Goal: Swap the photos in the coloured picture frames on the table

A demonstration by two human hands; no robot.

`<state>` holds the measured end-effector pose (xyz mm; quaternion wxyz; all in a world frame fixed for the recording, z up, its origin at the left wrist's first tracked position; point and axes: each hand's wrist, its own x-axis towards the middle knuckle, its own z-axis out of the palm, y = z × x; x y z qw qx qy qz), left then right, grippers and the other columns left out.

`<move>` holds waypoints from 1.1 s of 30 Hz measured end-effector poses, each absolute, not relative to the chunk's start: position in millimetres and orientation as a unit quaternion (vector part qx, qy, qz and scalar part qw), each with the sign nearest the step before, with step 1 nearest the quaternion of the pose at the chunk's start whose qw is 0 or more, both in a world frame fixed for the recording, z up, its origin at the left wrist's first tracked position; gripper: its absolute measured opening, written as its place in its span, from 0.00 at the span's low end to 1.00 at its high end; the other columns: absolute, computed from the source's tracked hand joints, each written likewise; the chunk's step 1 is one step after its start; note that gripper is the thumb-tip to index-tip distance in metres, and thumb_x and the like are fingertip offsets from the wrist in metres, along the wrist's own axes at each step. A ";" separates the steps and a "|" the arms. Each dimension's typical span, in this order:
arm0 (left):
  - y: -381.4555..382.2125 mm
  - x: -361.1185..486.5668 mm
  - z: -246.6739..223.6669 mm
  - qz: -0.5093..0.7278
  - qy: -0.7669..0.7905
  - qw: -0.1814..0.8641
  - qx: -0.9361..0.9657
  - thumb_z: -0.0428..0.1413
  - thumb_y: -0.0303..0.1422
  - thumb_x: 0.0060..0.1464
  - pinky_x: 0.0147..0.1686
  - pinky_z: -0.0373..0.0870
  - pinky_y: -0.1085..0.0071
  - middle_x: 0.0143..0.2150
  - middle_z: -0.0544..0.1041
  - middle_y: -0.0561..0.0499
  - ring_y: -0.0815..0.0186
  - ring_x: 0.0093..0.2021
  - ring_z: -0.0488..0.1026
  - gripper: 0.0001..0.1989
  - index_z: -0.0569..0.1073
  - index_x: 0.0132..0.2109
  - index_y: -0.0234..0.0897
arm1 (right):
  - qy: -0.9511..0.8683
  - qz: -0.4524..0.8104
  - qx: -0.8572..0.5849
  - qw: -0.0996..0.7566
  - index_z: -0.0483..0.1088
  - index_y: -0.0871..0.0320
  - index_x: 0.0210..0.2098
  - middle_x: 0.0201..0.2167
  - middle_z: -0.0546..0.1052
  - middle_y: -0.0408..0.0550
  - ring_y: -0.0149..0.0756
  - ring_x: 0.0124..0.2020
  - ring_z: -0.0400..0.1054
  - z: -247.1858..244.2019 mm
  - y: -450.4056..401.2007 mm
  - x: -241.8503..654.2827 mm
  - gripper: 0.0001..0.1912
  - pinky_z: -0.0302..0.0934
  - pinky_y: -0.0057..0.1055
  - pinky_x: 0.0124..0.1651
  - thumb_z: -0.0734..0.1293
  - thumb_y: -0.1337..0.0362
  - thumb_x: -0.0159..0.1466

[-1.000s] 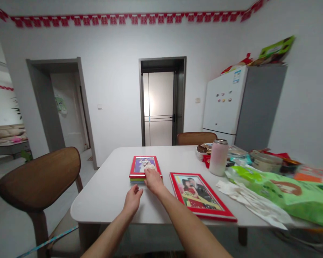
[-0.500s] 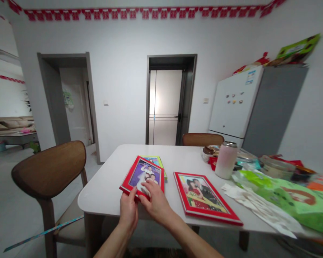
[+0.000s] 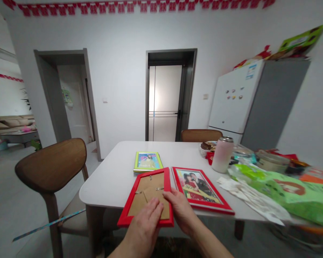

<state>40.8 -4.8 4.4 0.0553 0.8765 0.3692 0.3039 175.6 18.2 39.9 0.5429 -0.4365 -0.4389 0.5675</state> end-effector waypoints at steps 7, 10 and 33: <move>-1.1 34.4 7.9 0.230 0.359 0.185 0.885 0.49 0.27 0.46 0.55 0.49 0.61 0.57 0.58 0.43 0.58 0.56 0.53 0.25 0.59 0.54 0.36 | -0.603 0.368 -0.607 0.364 0.66 0.64 0.41 0.34 0.76 0.51 0.35 0.32 0.69 12.9 46.6 193.1 0.20 0.61 0.28 0.34 0.58 0.68 0.48; 3.5 18.5 15.8 0.209 0.397 0.207 0.870 0.56 0.31 0.40 0.55 0.45 0.56 0.58 0.56 0.42 0.54 0.57 0.51 0.31 0.59 0.54 0.37 | -0.655 0.217 -0.660 0.296 0.66 0.64 0.41 0.35 0.75 0.53 0.36 0.33 0.69 8.5 52.7 196.9 0.20 0.59 0.27 0.34 0.57 0.68 0.49; 8.1 -18.4 5.1 0.243 0.456 0.219 0.828 0.60 0.35 0.36 0.52 0.50 0.63 0.52 0.64 0.45 0.58 0.52 0.58 0.17 0.68 0.36 0.36 | -0.739 0.010 -0.643 0.199 0.72 0.59 0.29 0.30 0.67 0.50 0.33 0.31 0.64 7.1 72.0 183.3 0.11 0.56 0.26 0.35 0.58 0.69 0.53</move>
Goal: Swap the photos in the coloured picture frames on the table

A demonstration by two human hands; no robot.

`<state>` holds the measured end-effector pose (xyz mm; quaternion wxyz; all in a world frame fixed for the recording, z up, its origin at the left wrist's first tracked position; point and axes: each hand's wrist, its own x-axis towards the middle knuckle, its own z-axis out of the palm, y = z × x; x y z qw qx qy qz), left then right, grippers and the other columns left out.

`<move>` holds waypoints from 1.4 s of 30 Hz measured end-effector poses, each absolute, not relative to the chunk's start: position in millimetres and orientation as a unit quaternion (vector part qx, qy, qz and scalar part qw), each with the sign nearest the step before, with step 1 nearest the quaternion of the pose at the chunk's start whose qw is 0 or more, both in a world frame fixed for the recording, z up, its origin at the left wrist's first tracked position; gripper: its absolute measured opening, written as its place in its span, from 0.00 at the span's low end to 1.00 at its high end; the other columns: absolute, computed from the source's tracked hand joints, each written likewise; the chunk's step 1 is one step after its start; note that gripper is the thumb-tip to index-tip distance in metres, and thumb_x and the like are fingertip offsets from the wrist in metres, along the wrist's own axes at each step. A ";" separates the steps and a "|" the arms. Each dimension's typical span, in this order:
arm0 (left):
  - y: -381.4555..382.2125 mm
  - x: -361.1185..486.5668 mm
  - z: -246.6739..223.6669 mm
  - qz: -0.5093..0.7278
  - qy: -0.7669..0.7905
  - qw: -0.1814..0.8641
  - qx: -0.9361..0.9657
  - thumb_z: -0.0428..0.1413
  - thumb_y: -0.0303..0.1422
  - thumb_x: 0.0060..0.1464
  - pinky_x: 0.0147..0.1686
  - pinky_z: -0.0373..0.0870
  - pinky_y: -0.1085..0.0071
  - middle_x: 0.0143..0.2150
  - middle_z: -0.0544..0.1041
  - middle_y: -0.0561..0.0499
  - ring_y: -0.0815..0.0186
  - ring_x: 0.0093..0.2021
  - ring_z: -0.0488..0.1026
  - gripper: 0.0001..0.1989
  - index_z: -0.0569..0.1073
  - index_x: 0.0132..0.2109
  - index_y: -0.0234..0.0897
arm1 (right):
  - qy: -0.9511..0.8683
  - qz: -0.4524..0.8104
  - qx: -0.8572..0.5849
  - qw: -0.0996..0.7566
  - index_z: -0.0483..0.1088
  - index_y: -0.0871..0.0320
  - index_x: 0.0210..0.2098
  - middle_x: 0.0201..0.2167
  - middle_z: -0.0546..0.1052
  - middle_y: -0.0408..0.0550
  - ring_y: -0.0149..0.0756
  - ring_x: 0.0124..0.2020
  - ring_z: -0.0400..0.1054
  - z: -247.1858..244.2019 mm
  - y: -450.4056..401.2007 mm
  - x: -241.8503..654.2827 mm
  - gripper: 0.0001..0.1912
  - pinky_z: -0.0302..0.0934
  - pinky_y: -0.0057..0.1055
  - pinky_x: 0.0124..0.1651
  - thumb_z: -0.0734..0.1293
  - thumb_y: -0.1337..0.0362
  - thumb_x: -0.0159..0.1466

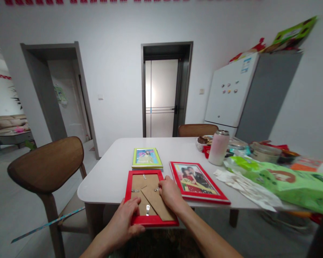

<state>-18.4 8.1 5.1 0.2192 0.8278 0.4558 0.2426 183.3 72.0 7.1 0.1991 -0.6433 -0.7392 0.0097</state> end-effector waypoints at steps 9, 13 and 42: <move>12.9 -24.6 1.6 0.251 0.451 0.234 0.824 0.60 0.36 0.36 0.51 0.51 0.65 0.50 0.65 0.45 0.58 0.51 0.59 0.22 0.67 0.41 0.36 | -0.759 0.041 -0.600 0.249 0.70 0.59 0.40 0.37 0.69 0.53 0.37 0.39 0.63 11.1 59.5 181.9 0.15 0.56 0.31 0.43 0.57 0.63 0.56; 14.7 -26.0 1.2 0.259 0.441 0.235 0.827 0.60 0.35 0.36 0.53 0.48 0.64 0.49 0.66 0.47 0.60 0.48 0.62 0.19 0.68 0.39 0.37 | -0.821 0.162 -0.487 0.251 0.72 0.55 0.36 0.44 0.67 0.50 0.36 0.45 0.61 20.3 39.3 174.3 0.13 0.54 0.31 0.48 0.61 0.64 0.53; 14.3 -21.1 0.2 0.277 0.452 0.210 0.822 0.61 0.32 0.33 0.36 0.59 0.72 0.35 0.68 0.54 0.66 0.35 0.63 0.15 0.65 0.30 0.37 | -0.822 0.095 -0.513 0.228 0.72 0.58 0.28 0.28 0.73 0.46 0.30 0.30 0.64 13.4 77.4 112.1 0.12 0.53 0.23 0.32 0.58 0.65 0.55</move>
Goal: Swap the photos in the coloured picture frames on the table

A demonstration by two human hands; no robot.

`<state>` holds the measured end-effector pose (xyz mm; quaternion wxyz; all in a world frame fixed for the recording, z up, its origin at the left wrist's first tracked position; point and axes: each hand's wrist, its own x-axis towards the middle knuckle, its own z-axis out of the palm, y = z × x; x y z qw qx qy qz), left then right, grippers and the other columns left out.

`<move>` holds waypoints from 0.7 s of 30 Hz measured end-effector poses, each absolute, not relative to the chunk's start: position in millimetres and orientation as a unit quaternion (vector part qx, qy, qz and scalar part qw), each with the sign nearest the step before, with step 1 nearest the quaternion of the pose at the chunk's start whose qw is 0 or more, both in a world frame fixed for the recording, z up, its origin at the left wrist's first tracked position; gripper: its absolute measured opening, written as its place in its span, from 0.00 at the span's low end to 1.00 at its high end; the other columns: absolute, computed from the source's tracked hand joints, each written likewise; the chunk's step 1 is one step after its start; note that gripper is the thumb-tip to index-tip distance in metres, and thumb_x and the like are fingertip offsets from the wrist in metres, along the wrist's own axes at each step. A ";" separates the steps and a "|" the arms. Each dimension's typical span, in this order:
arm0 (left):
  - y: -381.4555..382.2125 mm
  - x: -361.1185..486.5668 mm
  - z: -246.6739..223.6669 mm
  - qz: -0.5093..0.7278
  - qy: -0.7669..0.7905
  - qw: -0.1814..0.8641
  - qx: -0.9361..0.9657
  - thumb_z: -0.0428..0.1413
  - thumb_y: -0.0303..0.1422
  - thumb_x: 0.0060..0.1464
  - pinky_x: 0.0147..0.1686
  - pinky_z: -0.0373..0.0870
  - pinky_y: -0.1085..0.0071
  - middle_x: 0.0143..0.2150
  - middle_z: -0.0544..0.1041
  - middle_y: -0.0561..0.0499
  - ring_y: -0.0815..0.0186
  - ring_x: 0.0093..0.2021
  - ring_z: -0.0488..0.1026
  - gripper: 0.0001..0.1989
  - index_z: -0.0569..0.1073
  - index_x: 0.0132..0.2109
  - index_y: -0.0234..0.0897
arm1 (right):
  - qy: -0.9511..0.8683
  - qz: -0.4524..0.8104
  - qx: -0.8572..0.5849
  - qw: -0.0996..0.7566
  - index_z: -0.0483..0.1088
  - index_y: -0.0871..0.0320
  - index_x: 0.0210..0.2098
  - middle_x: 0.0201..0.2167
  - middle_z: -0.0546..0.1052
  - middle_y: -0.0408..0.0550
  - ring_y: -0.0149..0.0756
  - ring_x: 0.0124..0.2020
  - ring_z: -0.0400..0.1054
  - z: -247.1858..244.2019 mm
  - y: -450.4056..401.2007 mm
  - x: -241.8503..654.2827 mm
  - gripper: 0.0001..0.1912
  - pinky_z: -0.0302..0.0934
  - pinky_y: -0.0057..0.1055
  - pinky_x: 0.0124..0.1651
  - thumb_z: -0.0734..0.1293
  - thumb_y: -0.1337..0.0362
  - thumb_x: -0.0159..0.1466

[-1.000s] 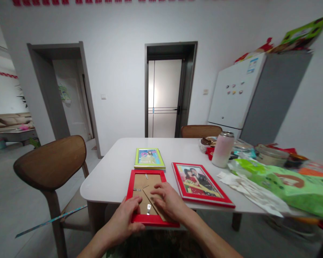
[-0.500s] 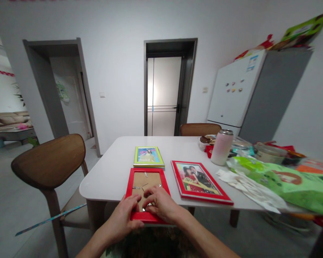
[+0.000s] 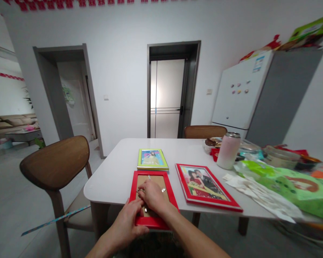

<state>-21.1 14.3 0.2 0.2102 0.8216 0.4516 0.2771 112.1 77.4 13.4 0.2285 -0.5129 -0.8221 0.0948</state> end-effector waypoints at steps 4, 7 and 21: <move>13.4 -19.6 1.7 0.282 0.445 0.227 0.819 0.61 0.32 0.33 0.37 0.60 0.71 0.36 0.68 0.54 0.65 0.36 0.63 0.18 0.65 0.34 0.37 | -0.803 0.069 -0.555 0.208 0.72 0.59 0.24 0.25 0.72 0.47 0.29 0.27 0.63 9.9 85.0 101.6 0.11 0.51 0.23 0.29 0.59 0.65 0.54; 12.1 -19.7 3.1 0.288 0.445 0.232 0.815 0.61 0.32 0.33 0.39 0.60 0.70 0.37 0.69 0.53 0.64 0.37 0.64 0.18 0.66 0.35 0.37 | -0.793 0.061 -0.568 0.210 0.72 0.59 0.25 0.25 0.73 0.47 0.29 0.27 0.64 6.3 88.9 102.4 0.12 0.51 0.23 0.30 0.58 0.64 0.55; 13.4 -23.3 -5.2 0.291 0.446 0.244 0.810 0.63 0.33 0.31 0.47 0.57 0.63 0.44 0.68 0.48 0.58 0.46 0.62 0.19 0.69 0.34 0.36 | -0.718 0.035 -0.664 0.206 0.72 0.57 0.36 0.36 0.73 0.51 0.34 0.37 0.65 -6.1 128.8 130.0 0.16 0.53 0.26 0.35 0.55 0.60 0.58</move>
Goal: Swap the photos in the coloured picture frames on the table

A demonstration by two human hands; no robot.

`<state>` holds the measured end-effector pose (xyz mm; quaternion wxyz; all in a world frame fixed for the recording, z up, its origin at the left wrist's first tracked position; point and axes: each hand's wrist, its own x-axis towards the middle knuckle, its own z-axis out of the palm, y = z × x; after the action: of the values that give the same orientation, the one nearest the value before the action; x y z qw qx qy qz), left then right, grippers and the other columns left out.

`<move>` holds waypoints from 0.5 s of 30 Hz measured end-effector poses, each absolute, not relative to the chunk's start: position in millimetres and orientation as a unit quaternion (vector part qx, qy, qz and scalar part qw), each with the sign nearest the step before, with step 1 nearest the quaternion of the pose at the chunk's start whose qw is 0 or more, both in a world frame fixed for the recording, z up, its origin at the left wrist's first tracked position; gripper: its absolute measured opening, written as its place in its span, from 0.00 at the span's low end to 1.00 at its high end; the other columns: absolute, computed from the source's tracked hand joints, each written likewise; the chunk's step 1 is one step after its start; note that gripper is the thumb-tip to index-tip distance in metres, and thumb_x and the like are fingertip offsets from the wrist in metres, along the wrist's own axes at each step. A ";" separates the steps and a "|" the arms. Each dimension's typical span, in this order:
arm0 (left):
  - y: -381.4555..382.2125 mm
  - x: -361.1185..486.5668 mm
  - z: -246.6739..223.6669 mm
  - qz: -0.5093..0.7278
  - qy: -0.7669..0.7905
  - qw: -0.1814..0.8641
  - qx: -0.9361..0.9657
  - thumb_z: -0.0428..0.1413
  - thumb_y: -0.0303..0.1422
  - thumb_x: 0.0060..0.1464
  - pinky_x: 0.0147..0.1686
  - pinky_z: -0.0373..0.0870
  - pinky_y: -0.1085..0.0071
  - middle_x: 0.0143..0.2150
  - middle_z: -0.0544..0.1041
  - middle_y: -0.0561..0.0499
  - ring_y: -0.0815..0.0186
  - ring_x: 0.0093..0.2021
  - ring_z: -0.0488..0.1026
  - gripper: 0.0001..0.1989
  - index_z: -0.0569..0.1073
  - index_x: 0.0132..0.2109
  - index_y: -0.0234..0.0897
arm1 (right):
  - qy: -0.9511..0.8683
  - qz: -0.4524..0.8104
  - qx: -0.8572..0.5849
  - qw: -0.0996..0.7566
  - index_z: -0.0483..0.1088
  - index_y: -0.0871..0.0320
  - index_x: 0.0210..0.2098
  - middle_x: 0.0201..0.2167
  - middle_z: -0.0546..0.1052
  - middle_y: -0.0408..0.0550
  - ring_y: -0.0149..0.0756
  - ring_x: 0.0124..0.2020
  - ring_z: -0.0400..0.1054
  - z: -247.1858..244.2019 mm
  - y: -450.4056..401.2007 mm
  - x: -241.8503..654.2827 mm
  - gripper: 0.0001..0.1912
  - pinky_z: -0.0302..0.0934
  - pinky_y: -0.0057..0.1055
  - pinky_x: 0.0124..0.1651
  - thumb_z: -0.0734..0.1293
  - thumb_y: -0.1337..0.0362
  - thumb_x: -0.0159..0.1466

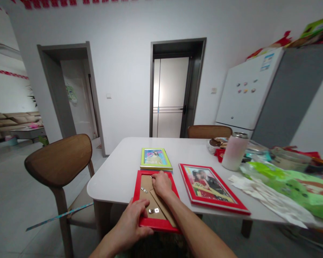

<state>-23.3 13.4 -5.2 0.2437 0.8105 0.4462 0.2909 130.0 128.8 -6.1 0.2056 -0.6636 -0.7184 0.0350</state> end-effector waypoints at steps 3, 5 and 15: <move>14.2 -23.2 -6.8 0.295 0.446 0.243 0.809 0.63 0.33 0.30 0.47 0.56 0.64 0.48 0.67 0.47 0.58 0.47 0.61 0.19 0.69 0.34 0.36 | -0.719 0.034 -0.662 0.208 0.72 0.56 0.37 0.37 0.72 0.51 0.35 0.38 0.64 -3.1 126.7 127.4 0.16 0.53 0.27 0.38 0.55 0.61 0.57; 15.2 -23.3 -6.1 0.295 0.447 0.247 0.808 0.63 0.33 0.30 0.46 0.57 0.65 0.47 0.67 0.47 0.59 0.46 0.61 0.19 0.69 0.34 0.36 | -0.727 0.034 -0.653 0.212 0.71 0.58 0.37 0.35 0.72 0.51 0.35 0.38 0.64 2.6 122.2 128.5 0.16 0.53 0.27 0.39 0.56 0.61 0.57; 17.8 -21.6 -4.9 0.307 0.441 0.256 0.803 0.62 0.30 0.32 0.47 0.57 0.65 0.46 0.67 0.48 0.60 0.47 0.62 0.24 0.67 0.41 0.36 | -0.784 0.058 -0.588 0.189 0.70 0.57 0.37 0.33 0.71 0.50 0.36 0.35 0.64 12.1 53.2 164.7 0.19 0.54 0.27 0.35 0.61 0.53 0.49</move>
<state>-21.6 17.8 -4.9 0.2562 0.8032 0.4413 0.3073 164.7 53.2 12.1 0.1891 -0.5880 -0.7843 0.0579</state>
